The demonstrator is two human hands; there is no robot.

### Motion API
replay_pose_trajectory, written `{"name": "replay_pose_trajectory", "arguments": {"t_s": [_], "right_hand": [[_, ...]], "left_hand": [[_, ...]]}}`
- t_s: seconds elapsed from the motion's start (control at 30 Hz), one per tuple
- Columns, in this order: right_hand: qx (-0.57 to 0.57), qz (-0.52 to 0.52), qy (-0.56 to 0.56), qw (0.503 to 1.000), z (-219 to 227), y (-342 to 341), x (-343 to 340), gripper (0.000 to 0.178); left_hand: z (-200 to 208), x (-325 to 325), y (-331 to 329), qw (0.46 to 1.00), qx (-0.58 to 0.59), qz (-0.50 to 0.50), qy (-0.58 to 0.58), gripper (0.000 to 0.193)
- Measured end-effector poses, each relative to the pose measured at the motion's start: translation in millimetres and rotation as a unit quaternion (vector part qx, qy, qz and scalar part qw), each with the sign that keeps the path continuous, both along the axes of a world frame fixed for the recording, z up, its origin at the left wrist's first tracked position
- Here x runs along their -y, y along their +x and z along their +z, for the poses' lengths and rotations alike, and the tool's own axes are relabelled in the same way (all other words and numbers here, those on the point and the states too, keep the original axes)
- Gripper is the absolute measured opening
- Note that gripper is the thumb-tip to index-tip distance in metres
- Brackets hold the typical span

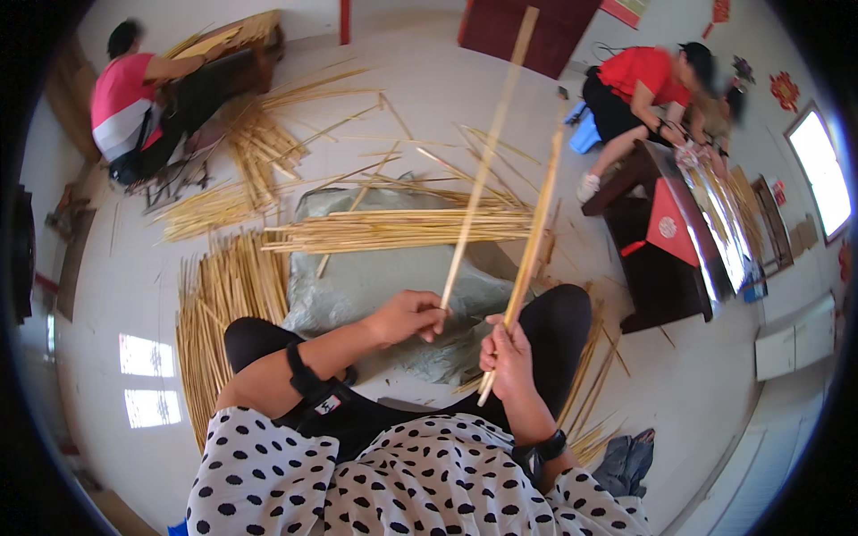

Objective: Sorting and prepping long thin bamboo strips for weaving.

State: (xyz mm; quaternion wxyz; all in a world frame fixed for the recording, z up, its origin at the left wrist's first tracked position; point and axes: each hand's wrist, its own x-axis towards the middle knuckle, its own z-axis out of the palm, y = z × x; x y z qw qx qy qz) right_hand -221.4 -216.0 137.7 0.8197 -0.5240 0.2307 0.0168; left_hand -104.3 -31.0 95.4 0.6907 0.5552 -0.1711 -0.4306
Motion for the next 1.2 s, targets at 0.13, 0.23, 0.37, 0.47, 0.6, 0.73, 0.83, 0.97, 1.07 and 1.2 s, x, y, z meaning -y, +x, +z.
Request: {"name": "replay_pose_trajectory", "arguments": {"t_s": [0.13,0.23,0.37,0.47,0.6,0.73,0.83,0.97,1.07,1.2], "right_hand": [[0.010,0.013,-0.001,1.000,6.9,-1.1,-4.0,0.015],[0.005,0.016,-0.001,1.000,8.6,0.7,-3.0,0.016],[0.004,0.011,0.003,1.000,8.5,1.1,-0.5,0.015],[0.002,0.005,0.013,1.000,5.3,0.6,-2.0,0.016],[-0.002,0.002,0.014,1.000,-3.1,-2.7,2.4,0.014],[-0.004,-0.005,0.011,1.000,-4.8,-1.2,2.8,0.011],[-0.007,0.010,0.012,1.000,-0.8,3.3,-2.9,0.010],[-0.014,0.016,0.016,1.000,-0.5,9.4,-4.8,0.009],[-0.014,0.024,0.025,0.999,-1.7,11.0,-6.9,0.009],[-0.022,0.020,0.031,0.999,-14.0,12.3,-3.1,0.008]], "left_hand": [[11.5,-2.5,6.5,0.998,0.012,0.053,-0.006,0.013],[5.6,-0.5,7.6,0.998,0.000,0.052,-0.023,0.011],[9.9,1.3,7.3,0.998,0.011,0.055,-0.011,0.011],[15.3,-4.5,6.5,0.996,0.016,0.082,0.017,0.011],[15.6,-4.8,16.2,0.989,0.050,0.138,0.019,0.011],[28.1,-17.5,39.7,0.975,0.082,0.208,0.000,0.014],[43.1,-44.5,62.4,0.949,0.105,0.297,-0.008,0.016],[79.1,-90.1,87.1,0.901,0.129,0.411,-0.046,0.015],[97.3,-143.8,102.1,0.877,0.180,0.444,-0.020,0.015],[95.2,-210.9,114.7,0.832,0.185,0.521,0.037,0.019]]}}
